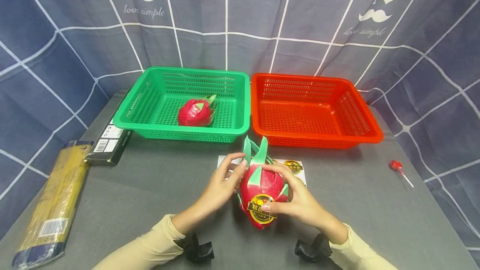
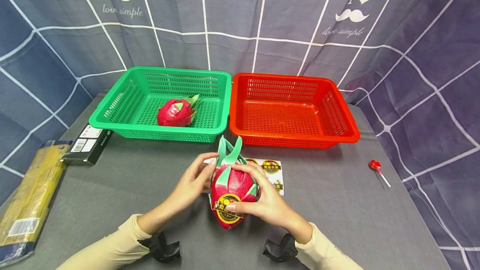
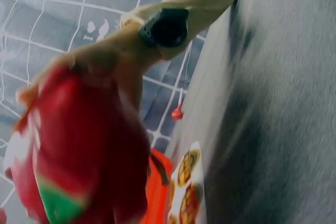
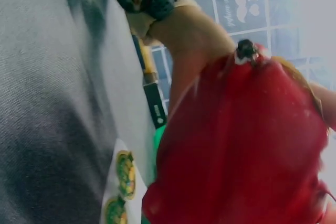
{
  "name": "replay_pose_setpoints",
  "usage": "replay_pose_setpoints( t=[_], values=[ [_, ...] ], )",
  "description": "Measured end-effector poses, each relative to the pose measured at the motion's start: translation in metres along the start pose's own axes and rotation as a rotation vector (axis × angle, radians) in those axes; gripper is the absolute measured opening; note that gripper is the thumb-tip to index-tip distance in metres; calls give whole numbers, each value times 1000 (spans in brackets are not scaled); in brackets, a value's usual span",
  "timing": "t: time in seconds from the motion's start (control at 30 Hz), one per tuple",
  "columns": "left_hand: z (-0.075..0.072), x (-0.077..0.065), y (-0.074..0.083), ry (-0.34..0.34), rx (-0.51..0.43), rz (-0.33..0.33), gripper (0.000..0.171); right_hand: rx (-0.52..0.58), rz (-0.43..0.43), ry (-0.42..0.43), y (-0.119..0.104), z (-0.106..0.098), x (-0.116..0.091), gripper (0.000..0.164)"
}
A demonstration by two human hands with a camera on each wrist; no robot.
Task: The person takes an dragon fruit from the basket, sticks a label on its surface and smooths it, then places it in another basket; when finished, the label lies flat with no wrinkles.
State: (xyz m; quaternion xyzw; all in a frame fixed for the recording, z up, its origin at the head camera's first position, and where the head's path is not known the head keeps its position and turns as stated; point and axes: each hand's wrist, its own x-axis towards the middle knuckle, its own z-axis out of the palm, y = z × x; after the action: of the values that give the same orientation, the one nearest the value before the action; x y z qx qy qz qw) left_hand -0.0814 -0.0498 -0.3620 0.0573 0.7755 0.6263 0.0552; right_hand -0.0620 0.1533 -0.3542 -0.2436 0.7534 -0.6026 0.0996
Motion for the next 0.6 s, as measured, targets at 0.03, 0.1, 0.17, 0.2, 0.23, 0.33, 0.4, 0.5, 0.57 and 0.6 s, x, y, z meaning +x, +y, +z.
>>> replay_pose_setpoints(
  t=[0.03, 0.1, 0.17, 0.2, 0.23, 0.33, 0.4, 0.5, 0.57, 0.6],
  values=[
    [-1, 2, 1, 9, -29, -5, 30, 15, 15, -15, -2, -2, -1, 68],
    [-4, 8, 1, 35, -57, 1, 27, 47, 33, -55, -6, -6, -4, 66],
    [-8, 15, 1, 59, -60, 25, 25, 105, 48, -101, -11, -9, -7, 66],
    [-10, 19, 1, 68, -64, 44, 24, 123, 49, -118, -13, -11, -9, 65],
    [-12, 23, 1, 76, -61, 61, 23, 147, 47, -133, -16, -13, -11, 66],
    [-17, 37, 2, 79, -57, 118, 22, 193, 34, -162, -23, -20, -16, 66],
    [-19, 47, 2, 55, -39, 144, 22, 202, 22, -161, -28, -25, -19, 67],
    [-19, 60, 3, -1, 7, 166, 24, 210, 6, -142, -35, -31, -22, 68],
    [-16, 69, 4, -38, 30, 180, 28, 211, -3, -122, -39, -35, -23, 68],
    [-14, 73, 4, -46, 58, 191, 30, 207, -13, -110, -40, -37, -23, 68]
  ],
)
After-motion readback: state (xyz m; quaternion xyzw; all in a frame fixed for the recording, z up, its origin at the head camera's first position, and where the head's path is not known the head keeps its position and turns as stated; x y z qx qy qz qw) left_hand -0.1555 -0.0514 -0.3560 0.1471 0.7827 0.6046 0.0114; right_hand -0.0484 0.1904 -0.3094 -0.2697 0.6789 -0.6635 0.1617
